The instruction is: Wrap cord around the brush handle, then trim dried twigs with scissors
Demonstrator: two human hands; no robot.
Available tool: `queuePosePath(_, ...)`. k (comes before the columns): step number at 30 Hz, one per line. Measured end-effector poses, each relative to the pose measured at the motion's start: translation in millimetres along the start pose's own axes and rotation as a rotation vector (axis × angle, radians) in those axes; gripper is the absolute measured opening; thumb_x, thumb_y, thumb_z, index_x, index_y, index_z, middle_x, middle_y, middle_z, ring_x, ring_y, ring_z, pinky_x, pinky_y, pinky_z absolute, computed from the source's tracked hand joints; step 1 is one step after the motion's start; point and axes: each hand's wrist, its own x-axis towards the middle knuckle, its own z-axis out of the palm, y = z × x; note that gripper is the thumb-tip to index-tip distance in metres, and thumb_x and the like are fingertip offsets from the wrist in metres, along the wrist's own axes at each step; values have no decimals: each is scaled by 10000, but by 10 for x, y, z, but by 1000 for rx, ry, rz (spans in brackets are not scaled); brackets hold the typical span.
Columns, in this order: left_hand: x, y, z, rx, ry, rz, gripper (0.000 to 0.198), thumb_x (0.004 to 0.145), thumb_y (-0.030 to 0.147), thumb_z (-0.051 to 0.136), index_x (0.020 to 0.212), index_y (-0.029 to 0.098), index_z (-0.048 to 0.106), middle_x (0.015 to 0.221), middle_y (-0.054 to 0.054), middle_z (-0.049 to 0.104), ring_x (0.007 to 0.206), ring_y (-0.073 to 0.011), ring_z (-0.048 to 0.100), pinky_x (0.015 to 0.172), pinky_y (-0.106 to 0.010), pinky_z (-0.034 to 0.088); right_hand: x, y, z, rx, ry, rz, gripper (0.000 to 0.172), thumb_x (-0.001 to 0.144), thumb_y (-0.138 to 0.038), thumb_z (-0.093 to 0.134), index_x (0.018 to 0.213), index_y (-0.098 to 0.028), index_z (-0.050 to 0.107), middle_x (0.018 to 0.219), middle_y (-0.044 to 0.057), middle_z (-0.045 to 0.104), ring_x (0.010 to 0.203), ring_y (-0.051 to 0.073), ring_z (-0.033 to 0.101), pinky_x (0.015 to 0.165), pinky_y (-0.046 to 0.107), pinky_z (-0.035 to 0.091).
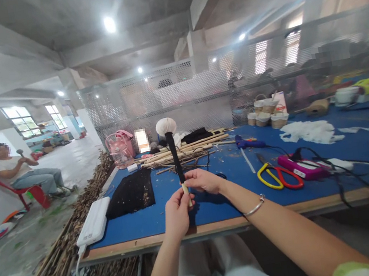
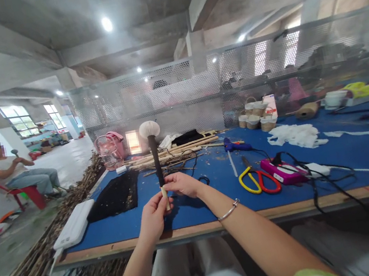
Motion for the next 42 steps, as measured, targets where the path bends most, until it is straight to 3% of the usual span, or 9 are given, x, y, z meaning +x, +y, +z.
queuePosePath(7, 5, -21, -18, -26, -13, 22, 405, 752, 422, 563, 1042, 147, 628, 781, -55, 649, 629, -118, 566, 587, -221, 440, -7, 1, 14, 82, -24, 21, 360, 638, -378, 690, 856, -120, 564, 476, -86, 426, 327, 1, 192, 336, 187, 83)
queuePosePath(14, 16, -46, -17, 194, 180, 208, 347, 720, 324, 622, 1024, 161, 658, 974, -86, 669, 858, -183, 583, 814, -298, 428, 58, 83, 5, 15, 37, -31, 325, 669, -379, 667, 838, -118, 574, 443, -93, 388, 333, 14, 215, 342, 195, 103)
queuePosePath(17, 24, -39, -21, 144, 171, 170, 331, 708, 310, 631, 999, 157, 670, 935, -72, 681, 810, -167, 592, 775, -278, 437, 53, 89, -2, 20, 42, -21, 331, 666, -381, 668, 842, -118, 571, 434, -99, 373, 328, 13, 209, 340, 196, 97)
queuePosePath(23, 47, -26, -14, -42, 78, 71, 402, 668, 365, 665, 980, 112, 669, 645, -14, 618, 544, -86, 495, 537, -208, 401, 4, 23, -2, 68, 3, 3, 380, 653, -385, 675, 898, -114, 571, 395, -117, 335, 320, 16, 196, 339, 195, 102)
queuePosePath(30, 25, 24, -6, -145, 33, -58, 479, 642, 430, 673, 1014, 129, 653, 756, -48, 646, 599, -97, 550, 596, -226, 455, 11, 19, 9, 63, 12, -7, 358, 641, -393, 692, 826, -131, 533, 460, -100, 405, 327, 4, 210, 339, 190, 89)
queuePosePath(37, 22, -9, -5, 113, 155, 125, 368, 664, 372, 665, 936, 126, 686, 813, -72, 673, 699, -143, 560, 668, -250, 440, 24, 23, 9, -32, 14, -17, 353, 657, -420, 670, 807, -131, 533, 426, -111, 350, 335, 13, 199, 341, 190, 97)
queuePosePath(42, 27, -3, -11, 29, 46, 57, 400, 653, 389, 671, 939, 109, 671, 638, -17, 608, 515, -76, 454, 508, -200, 368, 4, 0, -7, -10, -43, -4, 375, 659, -417, 664, 858, -123, 541, 500, -82, 448, 338, 8, 232, 341, 188, 113)
